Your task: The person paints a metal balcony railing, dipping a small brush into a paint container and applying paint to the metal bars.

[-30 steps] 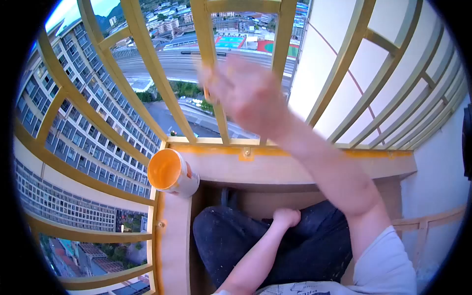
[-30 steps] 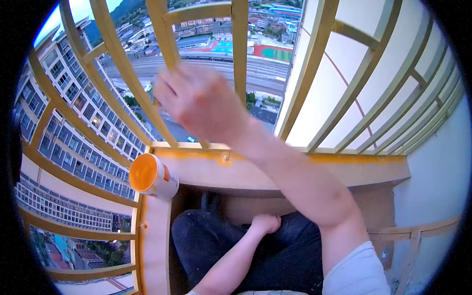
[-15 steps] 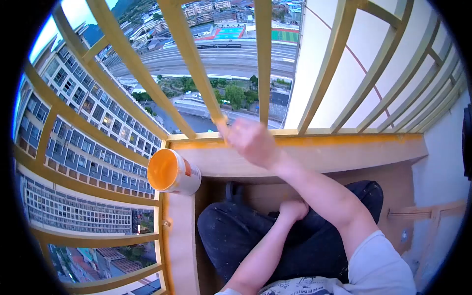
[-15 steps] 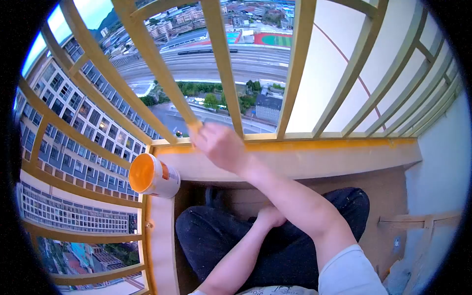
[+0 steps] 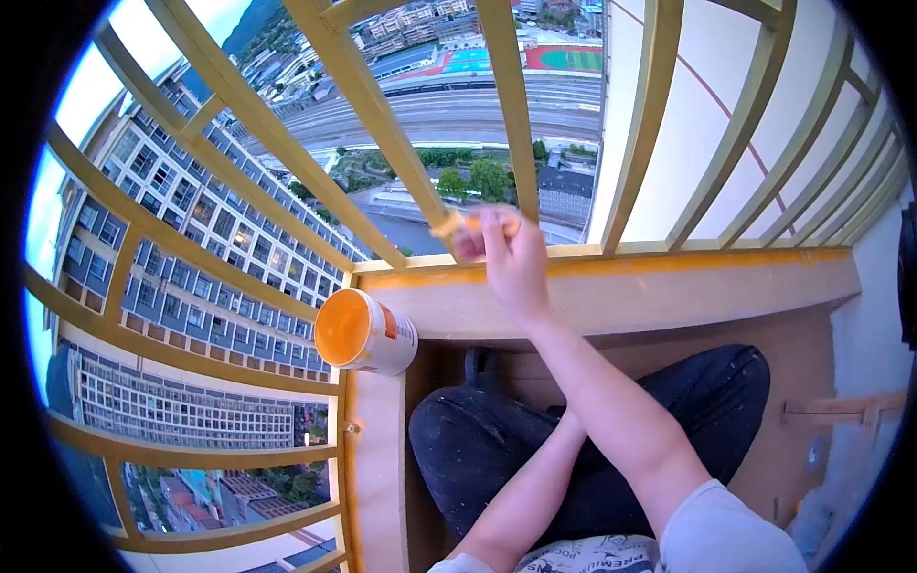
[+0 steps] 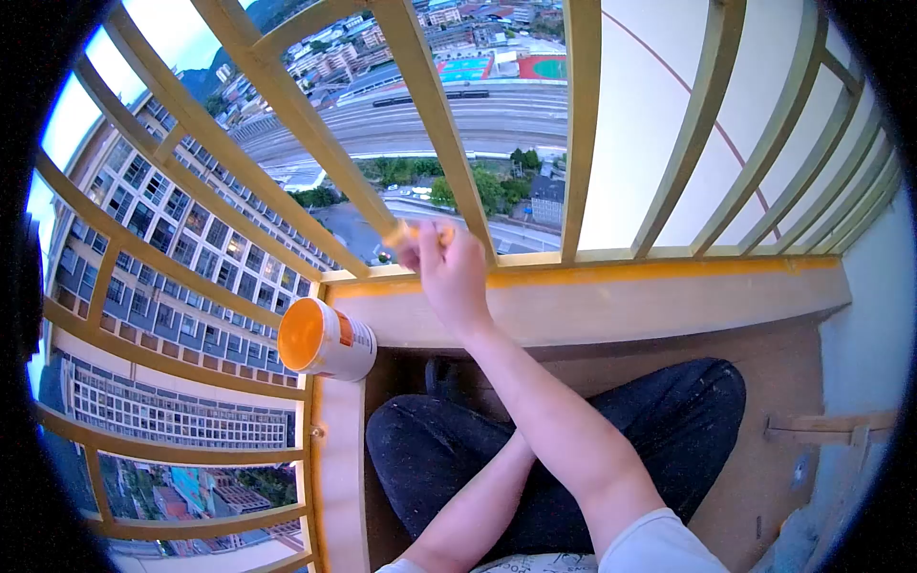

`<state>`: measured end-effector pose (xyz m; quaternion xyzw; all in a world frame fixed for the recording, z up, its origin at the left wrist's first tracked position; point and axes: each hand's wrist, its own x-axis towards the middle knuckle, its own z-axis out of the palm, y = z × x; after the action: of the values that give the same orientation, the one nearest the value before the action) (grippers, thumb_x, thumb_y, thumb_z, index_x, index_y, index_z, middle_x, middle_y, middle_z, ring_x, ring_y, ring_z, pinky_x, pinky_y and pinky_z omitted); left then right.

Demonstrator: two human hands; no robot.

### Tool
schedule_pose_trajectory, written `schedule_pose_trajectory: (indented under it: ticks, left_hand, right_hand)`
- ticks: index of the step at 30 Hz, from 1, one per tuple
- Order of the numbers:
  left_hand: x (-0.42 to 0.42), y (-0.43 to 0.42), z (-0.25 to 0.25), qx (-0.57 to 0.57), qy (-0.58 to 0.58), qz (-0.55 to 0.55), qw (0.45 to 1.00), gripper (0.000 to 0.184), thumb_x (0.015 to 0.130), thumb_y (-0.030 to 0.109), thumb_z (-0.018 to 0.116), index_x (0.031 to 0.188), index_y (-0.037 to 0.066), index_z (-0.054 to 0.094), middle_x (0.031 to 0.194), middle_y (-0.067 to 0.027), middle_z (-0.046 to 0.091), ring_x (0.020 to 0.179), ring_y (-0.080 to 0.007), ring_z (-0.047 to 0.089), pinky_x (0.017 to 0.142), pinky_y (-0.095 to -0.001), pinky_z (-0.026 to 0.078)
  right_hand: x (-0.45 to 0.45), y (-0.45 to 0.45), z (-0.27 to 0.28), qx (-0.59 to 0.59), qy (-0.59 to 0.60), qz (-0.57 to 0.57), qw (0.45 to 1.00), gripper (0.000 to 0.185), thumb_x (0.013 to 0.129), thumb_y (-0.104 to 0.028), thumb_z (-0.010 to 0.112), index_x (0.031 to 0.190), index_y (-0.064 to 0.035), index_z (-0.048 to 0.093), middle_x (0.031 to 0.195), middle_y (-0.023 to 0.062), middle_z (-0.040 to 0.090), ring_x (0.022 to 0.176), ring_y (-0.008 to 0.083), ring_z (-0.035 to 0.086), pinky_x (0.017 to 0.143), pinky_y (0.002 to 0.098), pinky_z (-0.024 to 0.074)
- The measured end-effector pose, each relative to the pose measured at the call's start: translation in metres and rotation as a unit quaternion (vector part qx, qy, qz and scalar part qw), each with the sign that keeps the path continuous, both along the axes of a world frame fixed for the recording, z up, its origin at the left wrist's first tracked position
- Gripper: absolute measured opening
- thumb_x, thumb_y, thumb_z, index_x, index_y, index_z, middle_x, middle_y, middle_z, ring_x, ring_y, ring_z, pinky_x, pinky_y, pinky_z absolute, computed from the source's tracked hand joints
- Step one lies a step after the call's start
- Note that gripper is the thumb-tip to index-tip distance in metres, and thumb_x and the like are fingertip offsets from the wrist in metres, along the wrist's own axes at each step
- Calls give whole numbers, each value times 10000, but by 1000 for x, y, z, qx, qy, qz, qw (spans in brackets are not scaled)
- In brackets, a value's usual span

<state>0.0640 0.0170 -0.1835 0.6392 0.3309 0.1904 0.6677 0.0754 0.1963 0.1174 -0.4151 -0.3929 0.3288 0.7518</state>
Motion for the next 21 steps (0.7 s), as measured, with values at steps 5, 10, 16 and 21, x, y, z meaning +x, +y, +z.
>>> schedule_pose_trajectory:
  ticks: [5, 10, 16, 21]
  left_hand:
    - [2, -2, 2, -14, -25, 15, 999, 440, 1007, 313, 582, 1392, 104, 548, 1337, -111, 600, 1230, -237, 568, 1025, -407, 490]
    - [7, 2, -11, 63, 63, -37, 995, 520, 992, 402, 556, 1424, 115, 536, 1387, -117, 595, 1268, -275, 568, 1028, -425, 493]
    - [16, -10, -33, 59, 13, 44, 997, 598, 969, 500, 544, 1458, 158, 514, 1465, -131, 568, 1320, -314, 559, 1033, -436, 490]
    - [20, -7, 59, 224, 135, 8, 965, 537, 1010, 423, 494, 1464, 135, 512, 1460, -147, 568, 1312, -326, 566, 1037, -438, 489]
  right_hand:
    - [10, -11, 148, 185, 6, 2, 983, 329, 1083, -243, 507, 1166, 26, 677, 903, 124, 760, 822, 185, 755, 775, 301, 603]
    - [-1, -11, 94, 117, -95, -38, 988, 300, 1068, -224, 540, 1020, 12, 719, 815, 106, 740, 723, 168, 734, 668, 277, 571]
    - [-22, -24, -34, 29, -434, 34, 900, 203, 996, -157, 615, 1106, -55, 752, 890, 127, 748, 801, 253, 736, 716, 345, 579]
    - [-51, 39, -7, 65, -543, 73, 834, 174, 947, -143, 658, 1064, -67, 761, 883, 158, 726, 804, 325, 703, 694, 417, 561]
